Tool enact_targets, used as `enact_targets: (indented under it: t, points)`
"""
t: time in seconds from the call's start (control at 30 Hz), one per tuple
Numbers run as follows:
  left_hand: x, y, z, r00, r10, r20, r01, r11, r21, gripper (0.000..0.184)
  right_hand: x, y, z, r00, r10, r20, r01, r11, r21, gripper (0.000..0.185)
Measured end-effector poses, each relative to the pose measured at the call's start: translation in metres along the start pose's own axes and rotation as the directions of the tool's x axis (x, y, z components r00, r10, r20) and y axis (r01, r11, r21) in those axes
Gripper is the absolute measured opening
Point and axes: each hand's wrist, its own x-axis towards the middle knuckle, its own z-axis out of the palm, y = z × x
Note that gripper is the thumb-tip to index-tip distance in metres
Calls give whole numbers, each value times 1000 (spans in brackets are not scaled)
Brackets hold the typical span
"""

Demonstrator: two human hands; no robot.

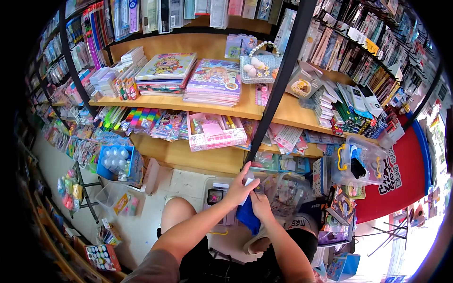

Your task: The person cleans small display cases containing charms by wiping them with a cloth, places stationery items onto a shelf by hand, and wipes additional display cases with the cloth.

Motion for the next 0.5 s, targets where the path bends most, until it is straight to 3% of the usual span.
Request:
enact_targets:
  t: [0.07, 0.1, 0.2, 0.23, 0.33, 0.37, 0.47, 0.5]
  points:
    - [-9, 10, -1, 1000, 7, 24, -6, 999, -43, 74, -5, -19, -8, 988, 106, 111, -121, 983, 140, 41]
    - [-9, 9, -5, 998, 33, 52, -34, 999, 9, 75, -2, -16, -12, 978, 121, 168, -143, 982, 125, 36]
    - [-2, -1, -13, 994, 106, -9, -106, 993, -42, 84, -4, -17, -14, 992, 87, 87, -100, 983, 153, 40]
    - [-2, 4, -16, 999, 49, 10, -48, 993, -107, 88, -4, -22, -20, 951, 269, 154, -293, 942, 161, 32]
    - [3, 0, -22, 994, 90, 58, -78, 982, -172, 95, -9, -15, -19, 896, 328, 298, -441, 597, 670, 38]
    - [4, 0, -26, 988, 142, 56, -132, 979, -155, 99, -10, -17, -17, 867, 409, 284, -472, 492, 732, 48]
    - [-2, 20, -31, 963, 266, 49, -262, 962, -74, 108, -20, -58, -30, 943, 207, 261, -322, 364, 874, 50]
    - [-5, 28, -33, 955, 289, 67, -288, 957, -14, 111, -14, -66, -37, 951, 152, 271, -310, 426, 850, 49]
